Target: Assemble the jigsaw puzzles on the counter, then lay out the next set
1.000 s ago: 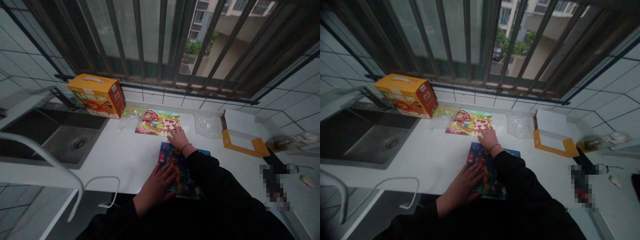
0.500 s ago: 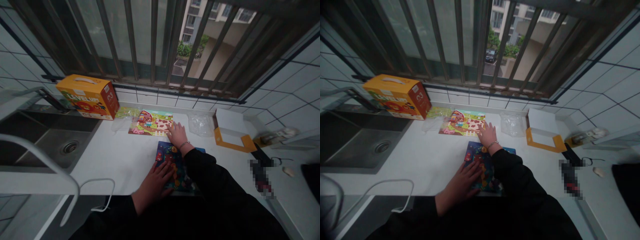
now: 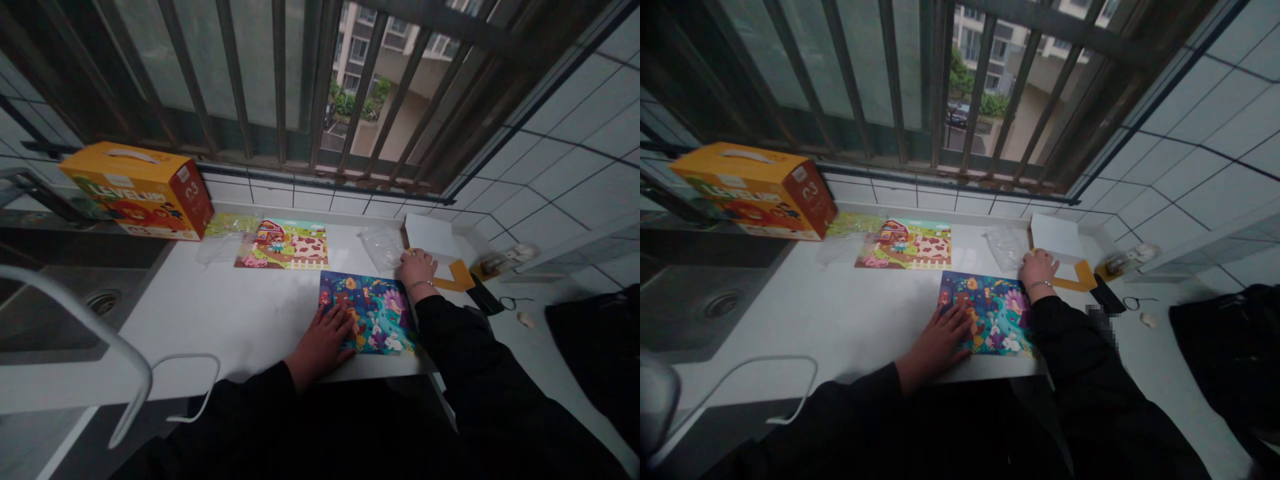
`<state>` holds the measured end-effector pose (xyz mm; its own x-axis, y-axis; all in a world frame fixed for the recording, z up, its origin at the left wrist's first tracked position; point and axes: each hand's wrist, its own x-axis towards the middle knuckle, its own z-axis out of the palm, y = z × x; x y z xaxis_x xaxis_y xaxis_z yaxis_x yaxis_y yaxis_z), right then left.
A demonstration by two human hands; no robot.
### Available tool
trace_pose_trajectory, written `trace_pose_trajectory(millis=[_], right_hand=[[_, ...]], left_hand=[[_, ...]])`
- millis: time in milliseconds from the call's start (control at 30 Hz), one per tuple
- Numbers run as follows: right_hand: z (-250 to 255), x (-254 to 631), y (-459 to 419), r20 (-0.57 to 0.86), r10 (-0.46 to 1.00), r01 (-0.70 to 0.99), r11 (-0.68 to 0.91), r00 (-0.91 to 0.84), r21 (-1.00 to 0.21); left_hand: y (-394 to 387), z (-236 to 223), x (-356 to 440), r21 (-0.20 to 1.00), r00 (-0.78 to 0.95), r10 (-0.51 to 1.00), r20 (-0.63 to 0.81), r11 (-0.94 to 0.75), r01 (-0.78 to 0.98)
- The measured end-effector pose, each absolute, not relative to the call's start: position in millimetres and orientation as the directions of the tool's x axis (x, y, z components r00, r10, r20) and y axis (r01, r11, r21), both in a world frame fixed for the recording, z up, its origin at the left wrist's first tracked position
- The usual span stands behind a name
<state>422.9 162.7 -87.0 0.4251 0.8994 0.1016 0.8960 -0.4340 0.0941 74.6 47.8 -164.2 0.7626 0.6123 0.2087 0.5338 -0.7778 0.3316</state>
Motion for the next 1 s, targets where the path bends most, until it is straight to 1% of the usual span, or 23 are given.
trace_pose_trajectory(millis=[100, 200, 400, 533, 700, 867, 1000], right_hand=[[-89.2, 444.1, 150.8, 0.042, 0.862, 0.860, -0.507, 0.505, 0.064], [-86.9, 460.2, 145.7, 0.018, 0.862, 0.861, -0.507, 0.507, 0.036], [-60.3, 480.2, 142.5, 0.108, 0.866, 0.872, -0.490, 0.488, -0.014], [-46.4, 482.5, 138.3, 0.156, 0.862, 0.874, -0.484, 0.483, -0.030], [-38.0, 472.6, 133.8, 0.180, 0.865, 0.882, -0.467, 0.469, -0.055], [-32.4, 457.9, 130.0, 0.194, 0.870, 0.891, -0.450, 0.453, -0.063], [-28.6, 446.2, 126.0, 0.181, 0.877, 0.895, -0.441, 0.445, -0.063]], left_hand=[[50.9, -165.9, 86.7, 0.323, 0.758, 0.613, 0.223, -0.780, 0.536], [52.6, -165.9, 92.7, 0.319, 0.776, 0.591, 0.219, -0.795, 0.515], [57.6, -158.0, 103.5, 0.317, 0.837, 0.499, 0.225, -0.850, 0.421], [64.2, -156.2, 122.0, 0.307, 0.853, 0.476, 0.214, -0.862, 0.404], [85.3, -160.4, 150.3, 0.295, 0.831, 0.522, 0.194, -0.838, 0.458], [123.4, -163.5, 172.1, 0.317, 0.766, 0.618, 0.177, -0.772, 0.551], [155.8, -162.1, 182.0, 0.332, 0.697, 0.690, 0.196, -0.715, 0.615]])
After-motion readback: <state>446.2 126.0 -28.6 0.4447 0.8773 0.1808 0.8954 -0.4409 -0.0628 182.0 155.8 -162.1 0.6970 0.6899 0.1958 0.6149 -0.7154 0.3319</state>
